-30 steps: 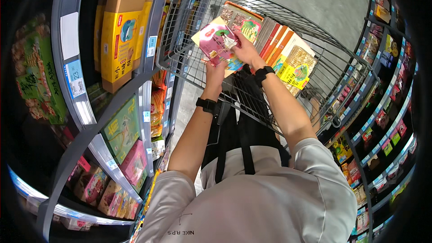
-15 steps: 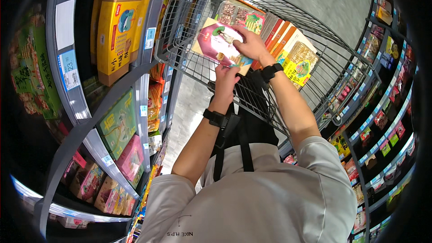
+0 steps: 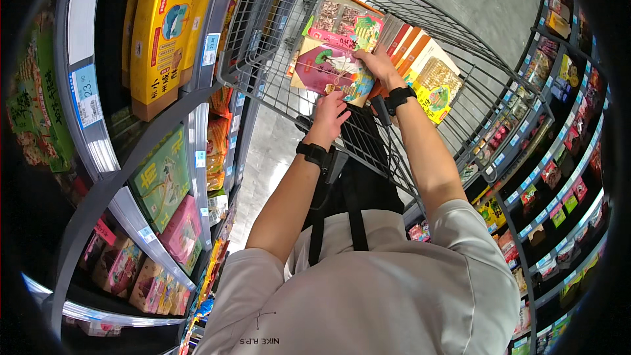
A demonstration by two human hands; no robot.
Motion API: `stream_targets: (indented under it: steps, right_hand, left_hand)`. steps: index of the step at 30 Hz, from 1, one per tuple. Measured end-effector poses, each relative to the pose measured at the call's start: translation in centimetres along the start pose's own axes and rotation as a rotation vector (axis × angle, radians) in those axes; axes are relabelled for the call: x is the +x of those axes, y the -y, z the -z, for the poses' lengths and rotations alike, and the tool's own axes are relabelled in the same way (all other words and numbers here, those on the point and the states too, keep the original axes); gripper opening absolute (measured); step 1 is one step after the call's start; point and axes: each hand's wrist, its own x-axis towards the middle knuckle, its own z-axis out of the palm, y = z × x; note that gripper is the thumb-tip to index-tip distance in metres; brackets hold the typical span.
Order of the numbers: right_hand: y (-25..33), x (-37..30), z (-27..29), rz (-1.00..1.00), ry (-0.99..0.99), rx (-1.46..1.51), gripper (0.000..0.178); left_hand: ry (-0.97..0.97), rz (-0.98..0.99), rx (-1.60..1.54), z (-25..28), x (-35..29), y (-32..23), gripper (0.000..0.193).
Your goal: Picking packaged food items from supermarket shelves and placing them into a shopping cart.
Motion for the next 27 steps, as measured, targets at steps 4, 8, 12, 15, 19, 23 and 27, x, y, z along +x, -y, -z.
stream_targets:
  steps: [4, 8, 12, 15, 19, 23, 27]
  right_hand:
    - [-0.3, -0.5, 0.4, -0.04, 0.079, 0.081, 0.057]
    - [-0.9, -0.6, -0.6, -0.177, 0.109, 0.15, 0.059]
    - [-0.5, -2.2, -1.3, -0.389, 0.2, 0.148, 0.064]
    - [0.3, -3.3, -1.8, -0.394, 0.264, 0.263, 0.067]
    - [-0.4, -3.1, -2.1, -0.395, 0.13, 0.128, 0.074]
    - [-1.3, -3.4, -1.9, -0.396, 0.112, 0.11, 0.075]
    - [0.5, -3.6, -3.0, -0.382, 0.082, 0.117, 0.085]
  left_hand:
    - [-0.043, -0.022, 0.032, 0.8, 0.6, -0.6, 0.047]
    - [-0.106, -0.041, -0.008, 0.8, 0.4, -1.1, 0.049]
    - [-0.185, -0.114, 0.048, -0.2, -1.2, -2.3, 0.039]
    - [-0.145, -0.108, 0.03, 0.5, -1.1, -2.9, 0.037]
    - [-0.127, -0.157, -0.012, 0.8, -0.1, -1.1, 0.055]
    - [-0.102, -0.116, 0.049, 0.3, 0.0, 0.2, 0.076]
    - [-0.055, -0.148, -0.053, 0.7, -0.2, 0.0, 0.069]
